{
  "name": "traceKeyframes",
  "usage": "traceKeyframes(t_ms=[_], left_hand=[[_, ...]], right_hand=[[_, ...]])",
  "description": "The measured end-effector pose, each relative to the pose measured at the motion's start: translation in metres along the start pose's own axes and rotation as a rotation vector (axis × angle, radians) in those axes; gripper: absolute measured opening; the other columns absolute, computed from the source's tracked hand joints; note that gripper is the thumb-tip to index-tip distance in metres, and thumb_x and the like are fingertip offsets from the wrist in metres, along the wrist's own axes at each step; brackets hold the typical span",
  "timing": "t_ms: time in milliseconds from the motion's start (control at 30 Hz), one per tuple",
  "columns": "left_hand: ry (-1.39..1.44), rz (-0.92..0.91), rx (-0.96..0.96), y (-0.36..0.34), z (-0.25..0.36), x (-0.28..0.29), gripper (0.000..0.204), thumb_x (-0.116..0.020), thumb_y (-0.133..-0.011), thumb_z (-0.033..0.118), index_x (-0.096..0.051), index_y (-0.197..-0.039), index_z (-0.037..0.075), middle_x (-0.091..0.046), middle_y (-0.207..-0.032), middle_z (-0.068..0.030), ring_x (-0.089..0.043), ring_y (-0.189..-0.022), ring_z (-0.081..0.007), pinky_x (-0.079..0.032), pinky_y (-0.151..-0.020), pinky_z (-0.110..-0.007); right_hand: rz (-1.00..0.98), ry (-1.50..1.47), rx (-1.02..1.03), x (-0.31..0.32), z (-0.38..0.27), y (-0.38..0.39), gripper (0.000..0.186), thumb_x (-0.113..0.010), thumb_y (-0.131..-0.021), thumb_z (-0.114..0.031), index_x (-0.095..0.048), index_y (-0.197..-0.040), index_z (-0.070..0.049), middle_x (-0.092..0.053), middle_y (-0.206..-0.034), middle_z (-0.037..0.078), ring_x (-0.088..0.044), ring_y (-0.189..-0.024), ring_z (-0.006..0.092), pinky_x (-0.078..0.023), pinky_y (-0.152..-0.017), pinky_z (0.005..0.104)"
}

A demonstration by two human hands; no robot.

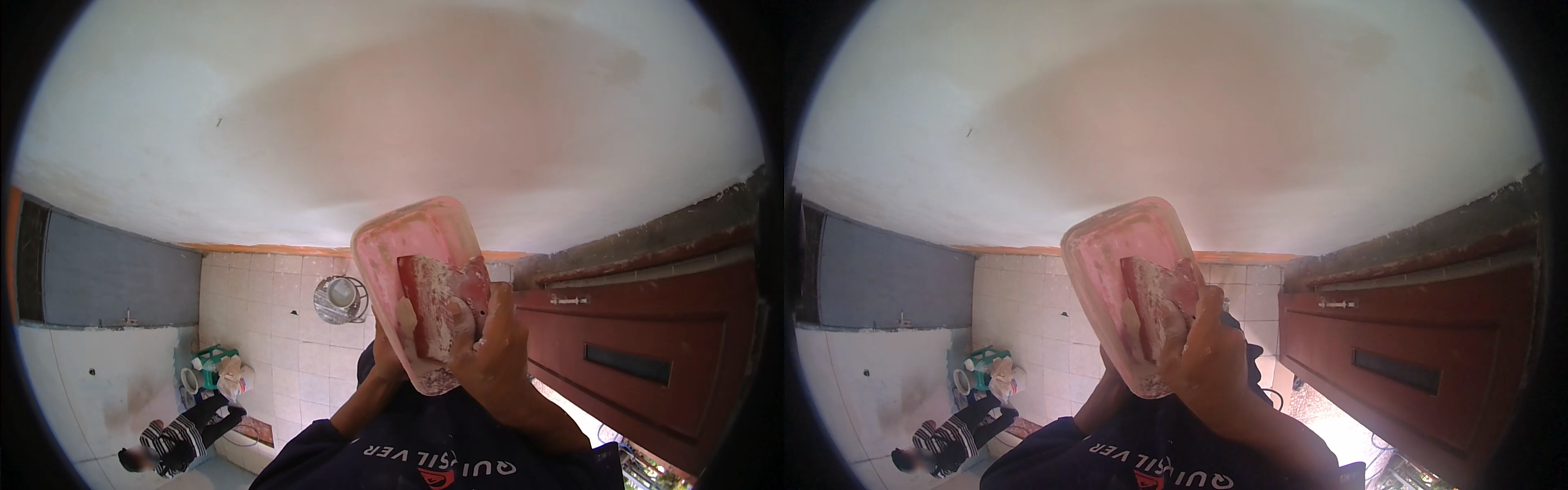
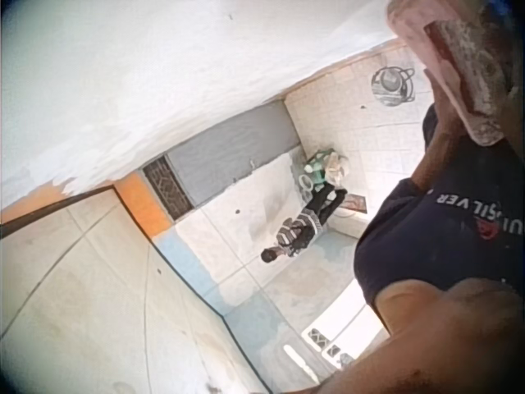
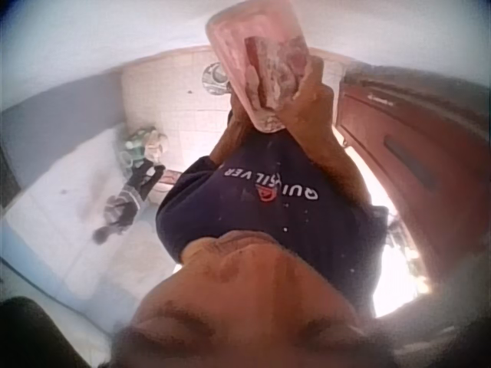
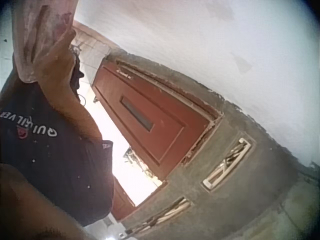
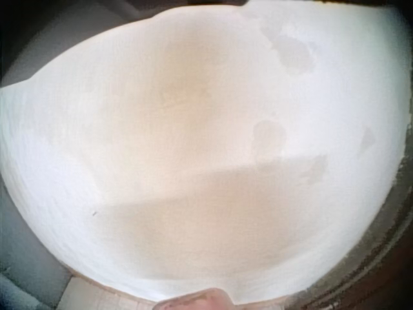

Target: The person repeatedly scoops white plaster from a pink container using a red trowel and applies it to the ceiling in broad strokes. The camera is head-mounted and points upward, showing the ceiling surface and the trowel in action.

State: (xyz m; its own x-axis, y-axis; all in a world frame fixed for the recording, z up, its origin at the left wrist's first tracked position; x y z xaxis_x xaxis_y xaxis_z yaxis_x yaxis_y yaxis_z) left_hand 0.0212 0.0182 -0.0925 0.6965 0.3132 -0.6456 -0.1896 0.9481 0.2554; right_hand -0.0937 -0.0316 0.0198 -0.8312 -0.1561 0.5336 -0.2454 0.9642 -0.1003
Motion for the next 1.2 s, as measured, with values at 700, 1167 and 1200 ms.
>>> traceKeyframes(t_ms=[700,1167,1200], left_hand=[[-0.085,0.098,0.146,0.002,-0.022,0.024,0.055,-0.044,-0.096,0.039,-0.031,-0.134,0.002,-0.048,-0.127,-0.0144,-0.053,-0.112,-0.0220,-0.047,-0.095,-0.037],[0.258,0.053,0.236,-0.011,-0.054,0.066,0.051,-0.048,-0.095,0.031,-0.031,-0.134,0.003,-0.049,-0.124,-0.0127,-0.053,-0.110,-0.0215,-0.046,-0.095,-0.037],[0.231,0.053,0.208,-0.009,-0.051,0.063,0.051,-0.047,-0.095,0.031,-0.031,-0.135,0.003,-0.049,-0.123,-0.0124,-0.053,-0.110,-0.0213,-0.046,-0.095,-0.037]], right_hand=[[-0.168,0.186,-0.042,-0.002,-0.012,-0.003,0.042,-0.060,-0.084,-0.011,-0.037,-0.113,0.010,-0.057,-0.086,0.034,-0.061,-0.078,0.0482,-0.050,-0.064,0.0475],[-0.054,0.095,-0.107,0.024,-0.023,-0.004,0.033,-0.058,-0.086,-0.014,-0.039,-0.105,0.005,-0.059,-0.064,0.025,-0.061,-0.055,0.0418,-0.049,-0.048,0.0451],[-0.060,0.120,-0.105,0.022,-0.022,-0.004,0.033,-0.058,-0.086,-0.014,-0.039,-0.105,0.005,-0.059,-0.065,0.025,-0.062,-0.056,0.0417,-0.049,-0.047,0.0449]])
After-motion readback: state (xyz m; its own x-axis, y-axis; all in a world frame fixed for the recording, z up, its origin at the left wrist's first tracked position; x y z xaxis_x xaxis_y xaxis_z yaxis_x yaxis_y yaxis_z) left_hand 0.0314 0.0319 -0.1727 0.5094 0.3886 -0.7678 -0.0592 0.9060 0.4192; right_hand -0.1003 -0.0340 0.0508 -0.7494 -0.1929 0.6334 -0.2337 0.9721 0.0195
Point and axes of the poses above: each hand's wrist, its own y-axis away from the middle knuckle, its own x-axis out of the back of the hand, z = x × y, the point moved 1 cm from there along -y, towards the middle knuckle
